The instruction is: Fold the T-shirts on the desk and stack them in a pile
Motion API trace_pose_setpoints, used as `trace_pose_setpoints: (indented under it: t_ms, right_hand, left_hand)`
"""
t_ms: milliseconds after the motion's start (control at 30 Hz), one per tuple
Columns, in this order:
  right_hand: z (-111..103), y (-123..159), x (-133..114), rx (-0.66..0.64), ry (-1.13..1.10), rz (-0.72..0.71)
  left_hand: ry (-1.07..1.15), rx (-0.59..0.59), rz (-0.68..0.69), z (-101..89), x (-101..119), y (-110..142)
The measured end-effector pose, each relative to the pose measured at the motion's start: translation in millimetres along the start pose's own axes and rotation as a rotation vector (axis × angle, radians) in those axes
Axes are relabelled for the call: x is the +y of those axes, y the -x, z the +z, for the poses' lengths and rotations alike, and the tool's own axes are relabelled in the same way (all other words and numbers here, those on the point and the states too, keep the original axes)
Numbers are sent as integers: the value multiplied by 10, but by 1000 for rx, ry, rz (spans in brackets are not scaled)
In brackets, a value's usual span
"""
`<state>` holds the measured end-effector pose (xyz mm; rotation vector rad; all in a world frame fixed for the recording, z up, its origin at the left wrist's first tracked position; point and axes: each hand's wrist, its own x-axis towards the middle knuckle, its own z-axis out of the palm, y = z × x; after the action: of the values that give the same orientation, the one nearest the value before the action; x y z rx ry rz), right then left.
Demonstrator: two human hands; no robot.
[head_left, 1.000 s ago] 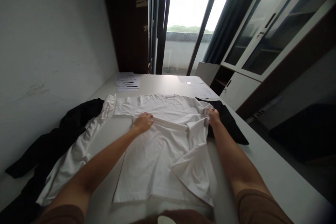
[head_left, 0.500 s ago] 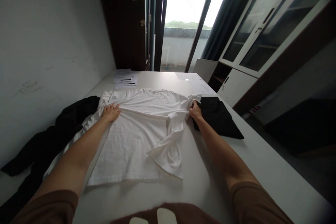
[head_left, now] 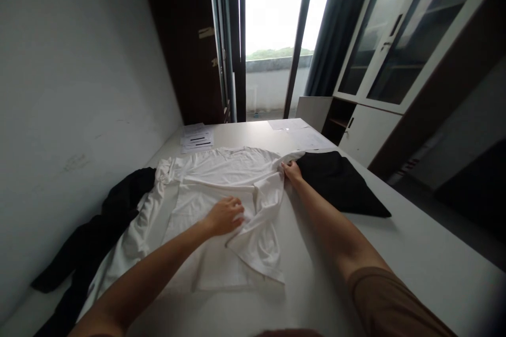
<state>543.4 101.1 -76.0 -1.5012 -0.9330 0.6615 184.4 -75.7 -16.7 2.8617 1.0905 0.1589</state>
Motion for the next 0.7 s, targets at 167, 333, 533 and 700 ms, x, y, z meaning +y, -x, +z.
trace_pose_setpoints:
  t_ms: [167,333,533,700]
  right_hand:
    - [-67,-13,-62,-13,56,-21]
    - [-138,119,-137,-37,-76,-52]
    - [-188,184,-150,-54,-430,35]
    - [-202,163,-127,-37,-550,179]
  left_hand:
    - [170,-124,52,46,1048,-1]
    - [587,-320,-9,-28,1420,-21]
    - [931,-477,251,-139,1400,-86]
    - [447,72,-15,-99,887,19]
